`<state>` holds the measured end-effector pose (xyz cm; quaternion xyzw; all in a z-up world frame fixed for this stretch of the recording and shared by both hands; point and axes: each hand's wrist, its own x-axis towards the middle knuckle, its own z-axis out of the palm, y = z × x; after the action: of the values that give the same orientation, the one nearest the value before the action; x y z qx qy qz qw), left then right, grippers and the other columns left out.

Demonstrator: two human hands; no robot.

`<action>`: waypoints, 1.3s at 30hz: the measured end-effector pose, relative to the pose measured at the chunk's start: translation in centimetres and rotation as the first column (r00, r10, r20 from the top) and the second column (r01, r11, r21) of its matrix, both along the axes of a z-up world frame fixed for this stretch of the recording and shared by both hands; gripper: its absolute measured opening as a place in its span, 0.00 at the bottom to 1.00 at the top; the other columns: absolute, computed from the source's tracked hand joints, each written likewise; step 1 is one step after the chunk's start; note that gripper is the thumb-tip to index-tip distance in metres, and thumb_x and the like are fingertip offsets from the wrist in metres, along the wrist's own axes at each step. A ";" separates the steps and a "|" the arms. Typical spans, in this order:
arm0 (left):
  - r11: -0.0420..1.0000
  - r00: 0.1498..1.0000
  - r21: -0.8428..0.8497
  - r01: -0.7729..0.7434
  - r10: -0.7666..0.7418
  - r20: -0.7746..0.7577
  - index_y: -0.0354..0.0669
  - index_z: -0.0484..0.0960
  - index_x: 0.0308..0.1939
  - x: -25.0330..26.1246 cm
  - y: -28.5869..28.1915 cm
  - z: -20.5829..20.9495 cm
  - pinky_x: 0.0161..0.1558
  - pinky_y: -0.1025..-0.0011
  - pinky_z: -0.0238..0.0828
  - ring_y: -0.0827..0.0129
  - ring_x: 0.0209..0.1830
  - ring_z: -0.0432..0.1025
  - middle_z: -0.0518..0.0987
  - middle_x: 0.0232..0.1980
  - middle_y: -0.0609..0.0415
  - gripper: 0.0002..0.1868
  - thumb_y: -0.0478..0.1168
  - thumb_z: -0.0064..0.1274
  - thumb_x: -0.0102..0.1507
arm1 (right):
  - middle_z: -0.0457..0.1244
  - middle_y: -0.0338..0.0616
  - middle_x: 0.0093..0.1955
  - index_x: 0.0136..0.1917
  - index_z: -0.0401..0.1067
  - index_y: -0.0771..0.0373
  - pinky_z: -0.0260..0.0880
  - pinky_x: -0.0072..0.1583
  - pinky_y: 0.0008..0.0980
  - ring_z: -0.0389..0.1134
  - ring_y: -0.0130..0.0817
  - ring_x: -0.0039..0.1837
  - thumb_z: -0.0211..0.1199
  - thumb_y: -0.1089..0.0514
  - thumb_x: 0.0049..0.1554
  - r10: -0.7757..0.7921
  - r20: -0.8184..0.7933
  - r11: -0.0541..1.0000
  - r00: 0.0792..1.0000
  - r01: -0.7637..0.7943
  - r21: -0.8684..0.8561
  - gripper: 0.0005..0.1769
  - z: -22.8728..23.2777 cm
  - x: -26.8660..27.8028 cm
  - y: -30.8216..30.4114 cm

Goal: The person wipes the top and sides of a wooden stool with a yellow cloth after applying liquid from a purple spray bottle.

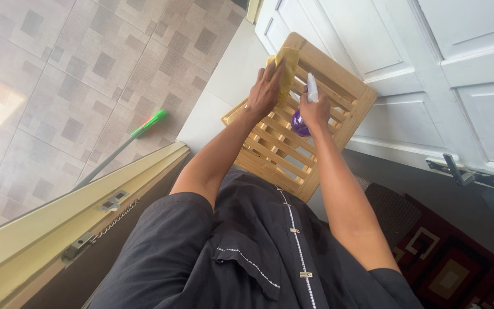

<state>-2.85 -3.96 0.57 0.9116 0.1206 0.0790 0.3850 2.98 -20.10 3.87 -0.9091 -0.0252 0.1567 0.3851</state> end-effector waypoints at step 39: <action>0.512 0.498 0.078 0.855 -0.770 -0.400 0.51 0.51 0.79 7.0 4.2 -2.7 0.79 0.43 0.21 0.66 0.82 0.45 0.53 0.81 0.57 0.32 0.42 0.34 0.69 | 0.72 0.45 0.40 0.58 0.75 0.67 0.74 0.50 0.39 0.75 0.41 0.45 0.61 0.60 0.58 0.044 0.340 0.998 0.939 -0.055 0.024 0.15 -0.9 -3.8 0.5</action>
<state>4.17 0.24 -2.10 0.9008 -0.2796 -0.2443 0.2252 -0.82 -19.55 2.94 -0.9150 -0.1168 0.0068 0.3860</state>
